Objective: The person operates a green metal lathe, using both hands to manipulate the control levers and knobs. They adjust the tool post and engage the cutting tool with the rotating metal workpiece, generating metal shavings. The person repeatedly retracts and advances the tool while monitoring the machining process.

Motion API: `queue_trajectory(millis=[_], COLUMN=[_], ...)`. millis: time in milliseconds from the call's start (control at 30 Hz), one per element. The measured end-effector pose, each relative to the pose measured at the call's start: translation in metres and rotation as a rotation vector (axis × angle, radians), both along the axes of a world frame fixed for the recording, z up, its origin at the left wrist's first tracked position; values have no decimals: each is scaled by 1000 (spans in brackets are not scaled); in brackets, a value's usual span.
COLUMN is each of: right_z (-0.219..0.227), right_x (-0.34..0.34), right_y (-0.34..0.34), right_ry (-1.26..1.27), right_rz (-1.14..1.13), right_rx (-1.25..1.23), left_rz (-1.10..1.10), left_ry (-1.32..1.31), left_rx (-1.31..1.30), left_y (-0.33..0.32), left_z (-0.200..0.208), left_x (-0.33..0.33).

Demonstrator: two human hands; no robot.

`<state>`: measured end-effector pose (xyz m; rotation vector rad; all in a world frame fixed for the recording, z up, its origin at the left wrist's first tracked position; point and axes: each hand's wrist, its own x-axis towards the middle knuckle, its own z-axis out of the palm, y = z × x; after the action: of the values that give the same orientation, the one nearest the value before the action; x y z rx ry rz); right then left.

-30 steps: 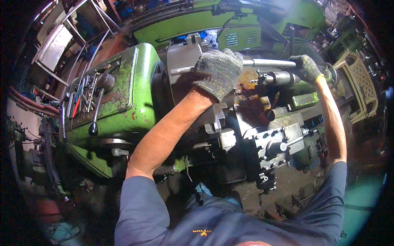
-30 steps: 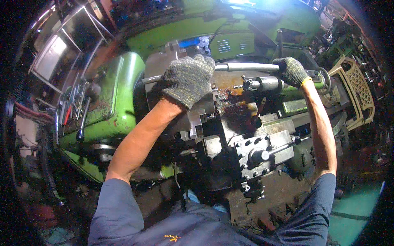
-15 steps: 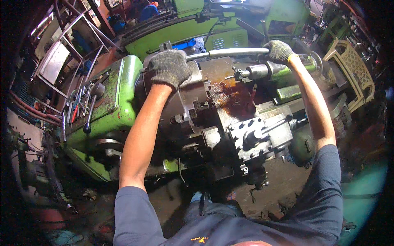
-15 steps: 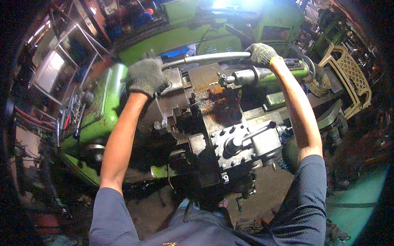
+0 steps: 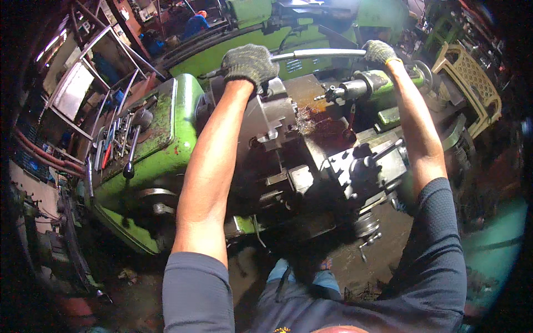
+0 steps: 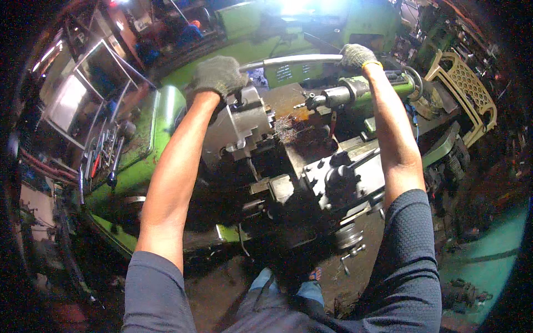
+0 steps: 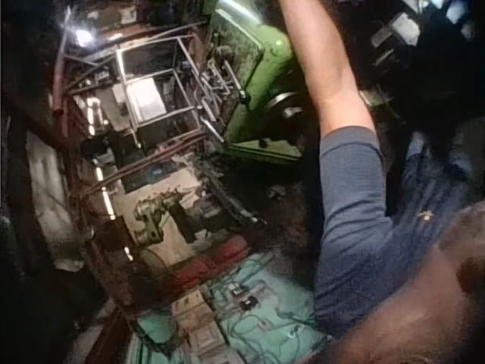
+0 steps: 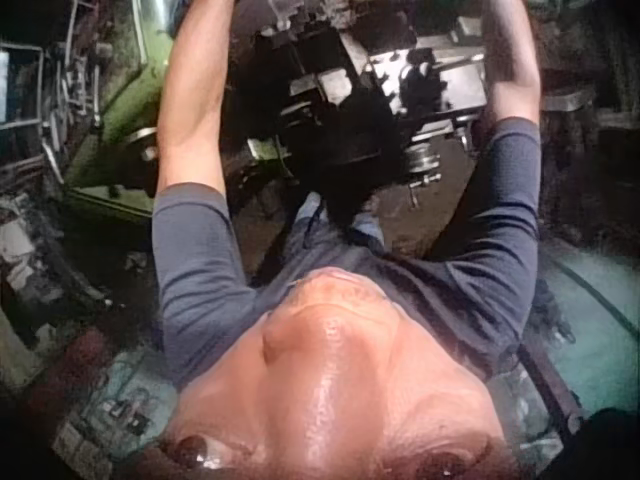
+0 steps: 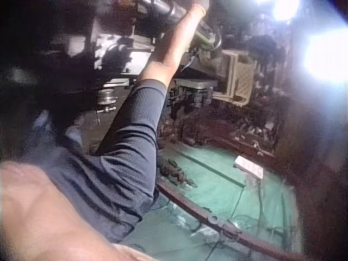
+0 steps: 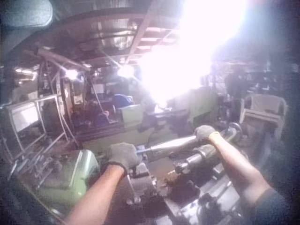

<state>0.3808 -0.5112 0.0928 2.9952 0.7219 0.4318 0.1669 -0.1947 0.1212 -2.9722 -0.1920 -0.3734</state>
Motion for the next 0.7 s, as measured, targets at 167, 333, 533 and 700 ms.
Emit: queue_trajectory(millis=[167,333,533,700], right_z=[-2,3,-2,-1], right_x=[-51,-125,-220,-263], right_y=[-9,-12,1,6], right_ry=[69,43,194,190], right_rz=[-157,-325,-485,-590], right_rx=[-51,-154,21,54], left_rz=[-159,-318,-506,-584], left_ry=[-38,4,-100,-126], left_rx=[23,100,65,69], left_y=[20,33,57,55], left_z=[-9,2,-10,-17], left_x=[12,12,43,37])
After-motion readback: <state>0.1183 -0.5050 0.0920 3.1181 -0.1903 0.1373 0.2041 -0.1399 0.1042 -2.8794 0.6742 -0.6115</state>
